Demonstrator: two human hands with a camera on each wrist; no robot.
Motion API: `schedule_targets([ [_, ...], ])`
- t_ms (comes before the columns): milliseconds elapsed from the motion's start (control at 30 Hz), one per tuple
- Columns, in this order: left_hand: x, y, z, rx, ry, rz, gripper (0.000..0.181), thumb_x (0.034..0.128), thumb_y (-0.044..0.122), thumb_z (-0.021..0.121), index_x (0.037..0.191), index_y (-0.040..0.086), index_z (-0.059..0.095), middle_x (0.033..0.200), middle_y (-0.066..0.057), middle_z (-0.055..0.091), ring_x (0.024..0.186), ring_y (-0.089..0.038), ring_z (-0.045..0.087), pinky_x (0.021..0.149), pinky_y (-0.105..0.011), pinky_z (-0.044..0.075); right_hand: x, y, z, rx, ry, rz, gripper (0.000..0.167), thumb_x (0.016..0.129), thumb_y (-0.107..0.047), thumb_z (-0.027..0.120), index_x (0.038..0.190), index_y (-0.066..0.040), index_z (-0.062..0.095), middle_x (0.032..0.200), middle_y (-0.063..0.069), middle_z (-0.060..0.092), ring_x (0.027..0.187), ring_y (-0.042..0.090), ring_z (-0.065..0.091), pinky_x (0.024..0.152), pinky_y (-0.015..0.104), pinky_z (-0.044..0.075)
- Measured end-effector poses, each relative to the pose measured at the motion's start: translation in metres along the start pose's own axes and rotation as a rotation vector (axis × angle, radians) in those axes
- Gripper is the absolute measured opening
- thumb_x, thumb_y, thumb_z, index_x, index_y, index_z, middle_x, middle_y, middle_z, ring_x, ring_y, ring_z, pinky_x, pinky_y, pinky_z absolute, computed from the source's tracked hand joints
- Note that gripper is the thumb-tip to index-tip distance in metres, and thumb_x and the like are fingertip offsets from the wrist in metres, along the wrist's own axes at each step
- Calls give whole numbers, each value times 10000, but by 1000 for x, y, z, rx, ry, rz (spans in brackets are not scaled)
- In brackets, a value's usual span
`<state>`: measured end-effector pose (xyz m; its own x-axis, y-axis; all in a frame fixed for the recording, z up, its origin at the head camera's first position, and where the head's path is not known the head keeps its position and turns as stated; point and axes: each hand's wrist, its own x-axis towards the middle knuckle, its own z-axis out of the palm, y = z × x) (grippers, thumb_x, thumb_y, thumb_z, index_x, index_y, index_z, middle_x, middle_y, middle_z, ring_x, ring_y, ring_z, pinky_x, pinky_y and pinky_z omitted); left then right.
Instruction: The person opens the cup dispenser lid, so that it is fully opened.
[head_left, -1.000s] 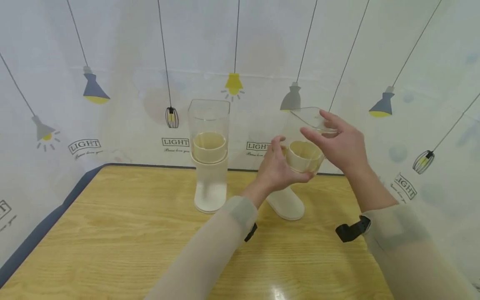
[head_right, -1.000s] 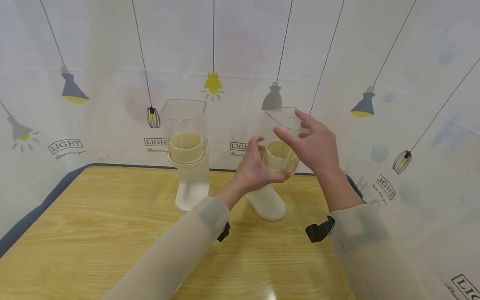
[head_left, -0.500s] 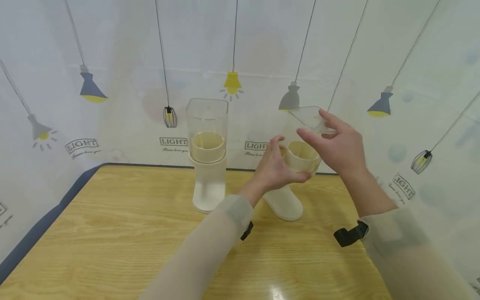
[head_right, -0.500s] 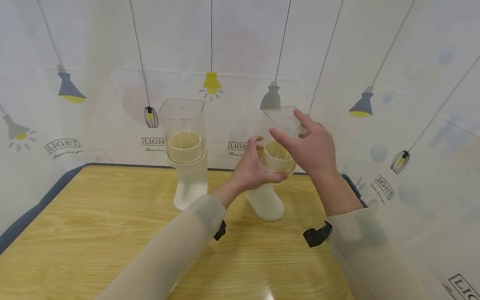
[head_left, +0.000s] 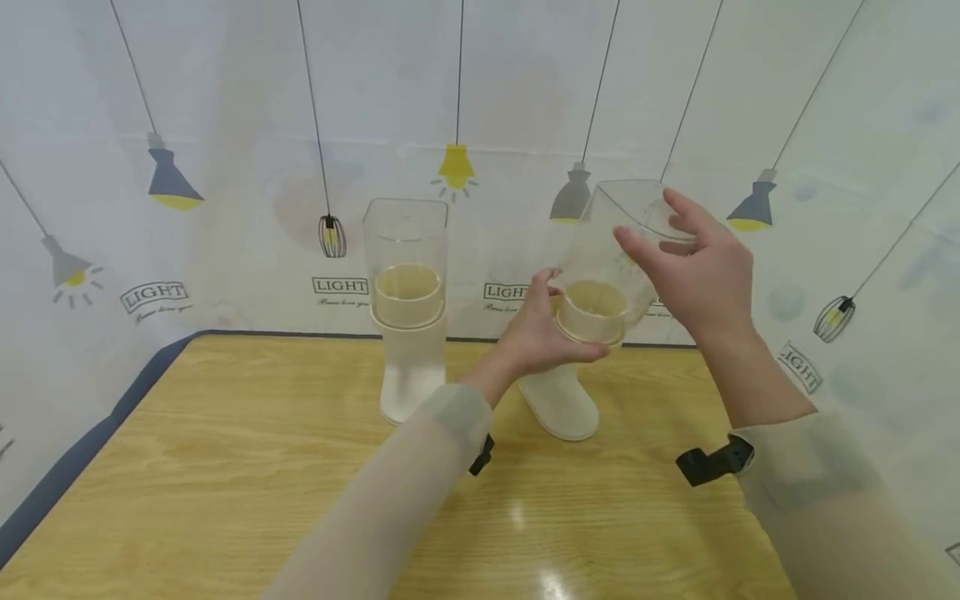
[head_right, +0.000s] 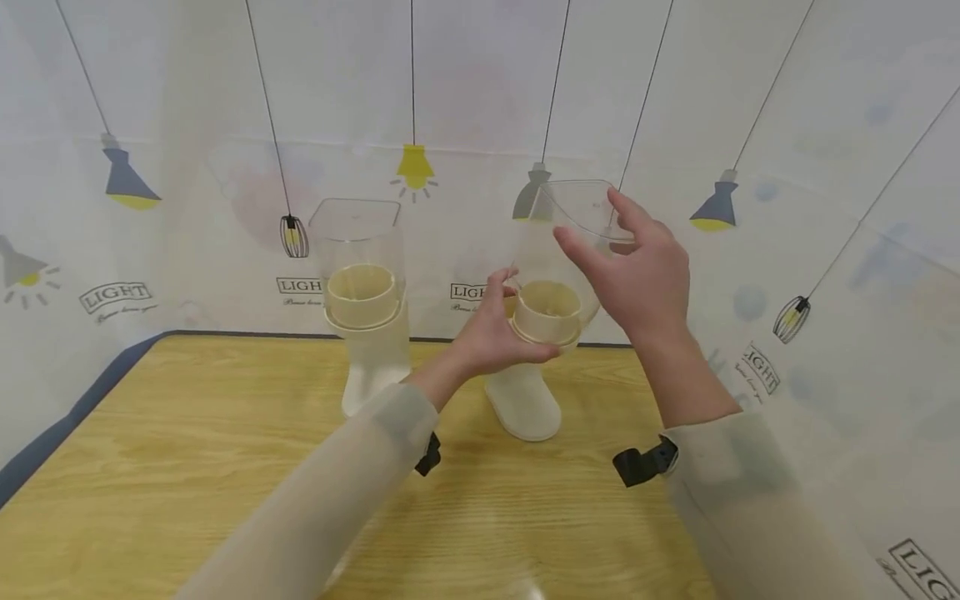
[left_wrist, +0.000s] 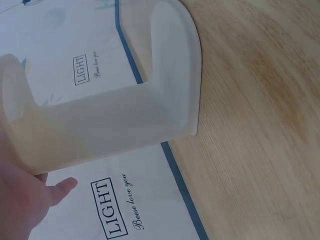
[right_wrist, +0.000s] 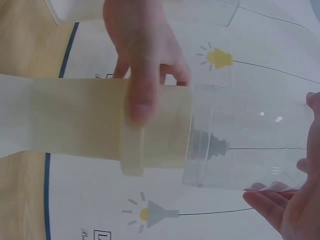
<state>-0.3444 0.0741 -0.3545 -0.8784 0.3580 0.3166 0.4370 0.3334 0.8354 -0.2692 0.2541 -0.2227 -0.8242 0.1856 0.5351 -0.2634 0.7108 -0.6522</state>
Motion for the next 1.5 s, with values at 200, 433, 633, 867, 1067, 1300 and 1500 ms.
schedule_targets([
  [200,-2,-5,-3,16,5,-35,1361,666,508,998,1676,261,119,1601,-85,402,1408,-280,522,1137,-495,508,-1,-3,-18,20,62,13,686,902,-593,770,1531,-488,518,1546,35,622,1260,284,724,667,37,475],
  [433,-11,-4,-3,28,76,-74,1311,677,526,985,1669,203,190,1623,-104,402,1423,-280,514,1189,-466,475,-3,1,-41,59,105,39,647,903,-539,793,1499,-502,547,1524,10,643,1105,-36,737,709,42,490],
  [633,-19,1,7,175,145,-126,1239,706,683,888,1647,162,273,1572,-80,413,1317,-259,576,1071,-438,559,-7,12,-57,93,119,86,639,905,-488,804,1494,-493,557,1512,-50,648,930,-220,635,704,46,492],
  [867,-21,5,20,271,226,-153,1281,675,796,840,1633,141,297,1486,-65,452,1169,-213,595,941,-378,599,-15,27,-71,40,112,159,638,929,-496,770,1515,-516,519,1550,-68,618,924,-244,584,688,29,466],
  [1067,-21,6,25,237,246,-200,1319,647,833,836,1648,183,275,1482,-68,458,1175,-220,591,948,-396,599,-23,47,-76,-51,114,213,661,941,-550,737,1541,-548,460,1612,-15,558,1046,-197,616,674,-1,433],
  [1300,-21,2,20,114,202,-214,1263,688,741,872,1669,242,252,1542,-108,427,1210,-276,598,997,-459,587,-36,81,-77,-105,57,231,699,957,-580,708,1583,-538,399,1657,51,500,1085,-215,608,636,8,444],
  [1500,-18,-4,11,42,129,-215,1278,685,736,887,1686,287,231,1655,-89,385,1366,-319,553,1097,-544,536,-45,120,-68,-156,-38,253,762,953,-650,680,1623,-507,345,1677,99,464,1124,-135,648,627,38,439],
])
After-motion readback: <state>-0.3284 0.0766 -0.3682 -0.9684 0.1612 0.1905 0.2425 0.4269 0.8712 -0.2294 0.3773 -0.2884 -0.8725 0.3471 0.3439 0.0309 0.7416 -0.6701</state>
